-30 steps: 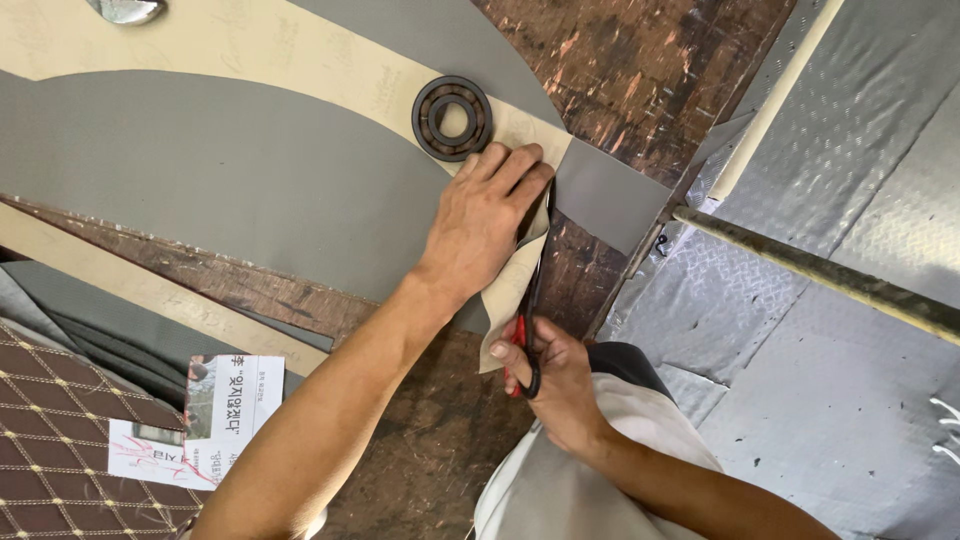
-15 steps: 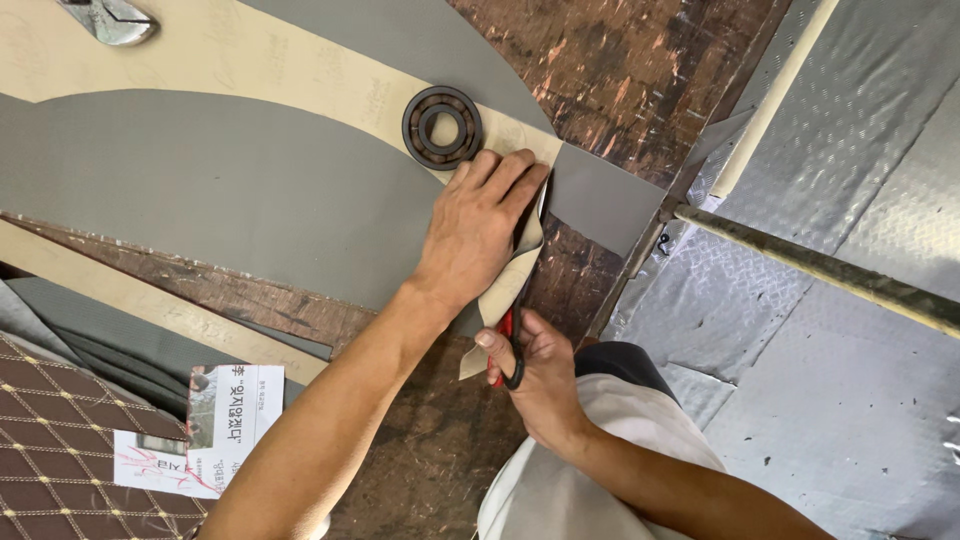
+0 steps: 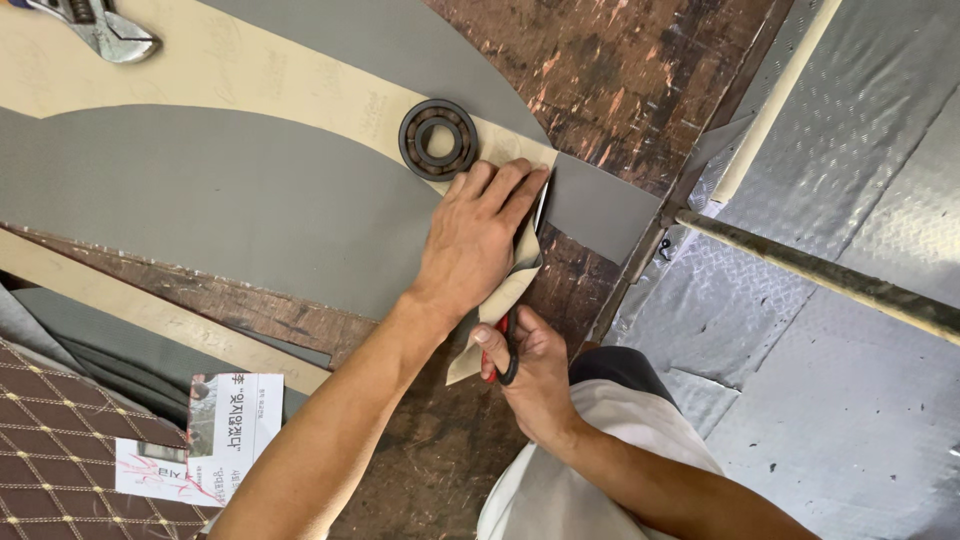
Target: The person marks a curved outline on a gray fabric using a white marker and a paper template, then cuts the fabric along the marked line with scissors. The cut piece is separated and placed aside on the work surface.
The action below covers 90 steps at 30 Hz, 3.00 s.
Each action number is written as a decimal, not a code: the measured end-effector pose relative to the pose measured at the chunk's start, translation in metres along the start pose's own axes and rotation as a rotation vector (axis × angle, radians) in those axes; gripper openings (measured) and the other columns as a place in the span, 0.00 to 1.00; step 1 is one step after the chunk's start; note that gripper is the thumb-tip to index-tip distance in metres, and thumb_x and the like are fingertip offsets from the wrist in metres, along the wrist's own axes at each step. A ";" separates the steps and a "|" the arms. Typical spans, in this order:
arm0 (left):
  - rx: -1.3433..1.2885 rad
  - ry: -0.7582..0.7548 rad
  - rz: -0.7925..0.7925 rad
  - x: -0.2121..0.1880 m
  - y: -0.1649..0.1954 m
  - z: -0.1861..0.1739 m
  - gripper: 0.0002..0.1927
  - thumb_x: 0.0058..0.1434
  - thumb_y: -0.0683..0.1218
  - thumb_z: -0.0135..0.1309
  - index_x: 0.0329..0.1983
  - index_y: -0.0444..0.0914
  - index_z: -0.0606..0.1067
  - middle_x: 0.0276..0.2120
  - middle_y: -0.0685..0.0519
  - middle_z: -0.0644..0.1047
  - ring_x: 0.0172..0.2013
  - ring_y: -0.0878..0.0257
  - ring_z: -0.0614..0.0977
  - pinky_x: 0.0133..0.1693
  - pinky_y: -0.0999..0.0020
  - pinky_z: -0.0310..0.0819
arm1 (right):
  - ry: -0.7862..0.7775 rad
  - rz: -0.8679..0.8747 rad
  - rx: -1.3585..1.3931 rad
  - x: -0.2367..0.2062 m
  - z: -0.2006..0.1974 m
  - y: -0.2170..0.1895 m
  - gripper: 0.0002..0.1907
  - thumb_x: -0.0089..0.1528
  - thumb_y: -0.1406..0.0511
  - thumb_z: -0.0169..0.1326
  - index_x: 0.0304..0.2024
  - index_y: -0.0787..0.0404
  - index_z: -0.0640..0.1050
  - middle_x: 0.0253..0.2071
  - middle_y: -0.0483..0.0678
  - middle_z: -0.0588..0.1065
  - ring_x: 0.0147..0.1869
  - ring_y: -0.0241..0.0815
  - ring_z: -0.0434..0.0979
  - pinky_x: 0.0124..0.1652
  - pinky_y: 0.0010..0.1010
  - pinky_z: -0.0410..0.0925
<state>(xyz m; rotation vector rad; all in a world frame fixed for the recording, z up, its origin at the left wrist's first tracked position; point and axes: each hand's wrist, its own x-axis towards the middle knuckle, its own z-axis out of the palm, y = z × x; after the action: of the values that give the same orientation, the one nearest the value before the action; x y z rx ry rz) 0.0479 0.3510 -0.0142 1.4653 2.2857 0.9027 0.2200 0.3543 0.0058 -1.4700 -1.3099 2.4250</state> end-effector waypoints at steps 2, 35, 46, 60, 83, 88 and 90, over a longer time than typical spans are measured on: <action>0.002 0.003 -0.001 0.001 0.001 0.000 0.27 0.58 0.39 0.52 0.63 0.35 0.74 0.56 0.51 0.74 0.52 0.54 0.74 0.54 0.59 0.69 | 0.006 -0.001 0.014 0.000 -0.001 -0.001 0.12 0.63 0.62 0.62 0.38 0.64 0.75 0.28 0.42 0.72 0.27 0.29 0.69 0.28 0.23 0.67; -0.005 0.025 -0.015 0.004 0.002 0.005 0.27 0.58 0.37 0.54 0.63 0.35 0.75 0.55 0.52 0.74 0.52 0.55 0.74 0.56 0.59 0.70 | 0.031 0.036 0.013 -0.001 0.008 0.000 0.12 0.62 0.64 0.61 0.40 0.66 0.75 0.27 0.44 0.72 0.26 0.30 0.71 0.27 0.23 0.68; -0.005 0.011 -0.008 0.003 -0.004 0.006 0.28 0.56 0.37 0.54 0.63 0.34 0.75 0.55 0.51 0.74 0.53 0.54 0.74 0.56 0.59 0.70 | 0.024 0.018 0.031 0.005 0.010 0.006 0.11 0.62 0.65 0.62 0.39 0.66 0.75 0.27 0.43 0.72 0.26 0.30 0.72 0.27 0.24 0.69; -0.019 0.023 -0.022 0.003 -0.005 0.004 0.26 0.59 0.37 0.53 0.62 0.34 0.75 0.56 0.51 0.74 0.51 0.54 0.74 0.55 0.58 0.70 | 0.017 0.042 0.012 0.006 0.015 0.002 0.12 0.63 0.63 0.61 0.40 0.65 0.75 0.25 0.43 0.71 0.25 0.29 0.70 0.26 0.23 0.67; -0.037 0.018 -0.033 0.004 -0.011 0.003 0.29 0.55 0.35 0.54 0.64 0.35 0.73 0.57 0.50 0.73 0.54 0.53 0.73 0.57 0.58 0.70 | 0.050 -0.036 0.007 0.021 0.011 -0.006 0.13 0.61 0.65 0.63 0.41 0.67 0.77 0.26 0.43 0.74 0.25 0.29 0.71 0.26 0.21 0.67; -0.047 0.010 -0.037 0.005 -0.011 0.004 0.29 0.56 0.35 0.54 0.64 0.36 0.73 0.57 0.51 0.73 0.54 0.53 0.73 0.56 0.58 0.69 | 0.040 -0.047 0.014 0.023 0.009 -0.007 0.12 0.62 0.65 0.63 0.41 0.68 0.77 0.26 0.43 0.74 0.25 0.29 0.71 0.27 0.22 0.67; -0.039 0.013 -0.028 0.006 -0.011 0.004 0.30 0.55 0.35 0.53 0.64 0.35 0.73 0.57 0.51 0.72 0.54 0.53 0.73 0.57 0.58 0.69 | 0.051 -0.034 0.017 0.024 0.009 -0.007 0.12 0.62 0.65 0.63 0.41 0.68 0.77 0.26 0.43 0.73 0.25 0.29 0.70 0.27 0.22 0.67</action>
<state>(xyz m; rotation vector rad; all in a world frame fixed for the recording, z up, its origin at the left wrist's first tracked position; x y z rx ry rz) 0.0394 0.3545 -0.0236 1.4114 2.2791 0.9456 0.1970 0.3625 -0.0047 -1.4816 -1.2901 2.3561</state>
